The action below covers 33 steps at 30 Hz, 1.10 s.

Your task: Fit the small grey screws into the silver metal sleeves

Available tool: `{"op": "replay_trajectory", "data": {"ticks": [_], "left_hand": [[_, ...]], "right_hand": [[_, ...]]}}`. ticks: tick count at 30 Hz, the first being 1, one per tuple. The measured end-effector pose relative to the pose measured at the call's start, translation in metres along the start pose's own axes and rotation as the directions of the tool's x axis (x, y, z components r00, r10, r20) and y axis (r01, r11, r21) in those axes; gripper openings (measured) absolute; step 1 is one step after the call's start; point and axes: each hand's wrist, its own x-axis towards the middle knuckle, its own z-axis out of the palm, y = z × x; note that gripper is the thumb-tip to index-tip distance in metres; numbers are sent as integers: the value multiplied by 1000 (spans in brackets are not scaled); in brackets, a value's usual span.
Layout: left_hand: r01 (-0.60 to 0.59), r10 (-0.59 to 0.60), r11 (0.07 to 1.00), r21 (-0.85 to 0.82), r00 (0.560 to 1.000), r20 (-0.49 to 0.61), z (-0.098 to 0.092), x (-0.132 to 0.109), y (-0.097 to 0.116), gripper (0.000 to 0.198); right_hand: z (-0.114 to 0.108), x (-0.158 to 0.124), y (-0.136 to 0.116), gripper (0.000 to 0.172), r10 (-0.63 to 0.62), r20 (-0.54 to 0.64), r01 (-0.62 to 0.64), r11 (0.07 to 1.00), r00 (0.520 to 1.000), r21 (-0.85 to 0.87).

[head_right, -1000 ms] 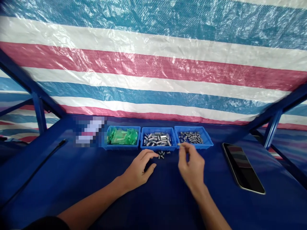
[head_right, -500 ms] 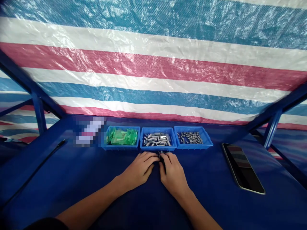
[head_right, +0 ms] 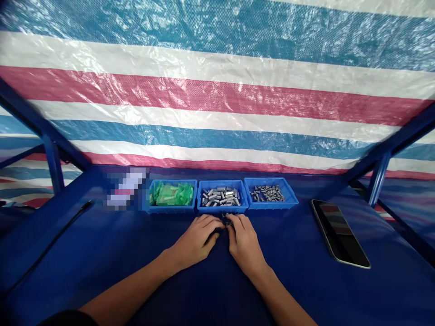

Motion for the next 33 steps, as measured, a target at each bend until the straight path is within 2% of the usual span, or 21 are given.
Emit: {"op": "replay_trajectory", "data": {"ticks": [3,6,10,14,20,25,33], "left_hand": [[-17,14,998,-58,999,-48,0,0,1,23],[-43,23,988,-150,991,-129,-1,0,1,21],[-53,4,970,-237,979,-204,1,-1,1,27],[-118,47,948,-296,971,-236,3,-3,4,30],[-40,-49,926,-376,973,-224,6,-2,4,27],[-22,-104,877,-480,967,-234,6,1,2,27],[63,-182,903,-425,952,-245,12,1,2,27]], "right_hand": [[-3,2,-8,23,34,-25,-31,993,999,118],[-5,3,-14,17,111,5,-108,961,994,254],[-5,1,-19,14,252,121,-279,852,960,442],[-6,0,-25,15,295,180,-344,760,938,551],[-6,3,-33,16,294,211,-360,705,932,611],[-9,2,-33,13,257,209,-331,720,944,610],[-1,2,-36,17,237,222,-324,710,946,625]]}}
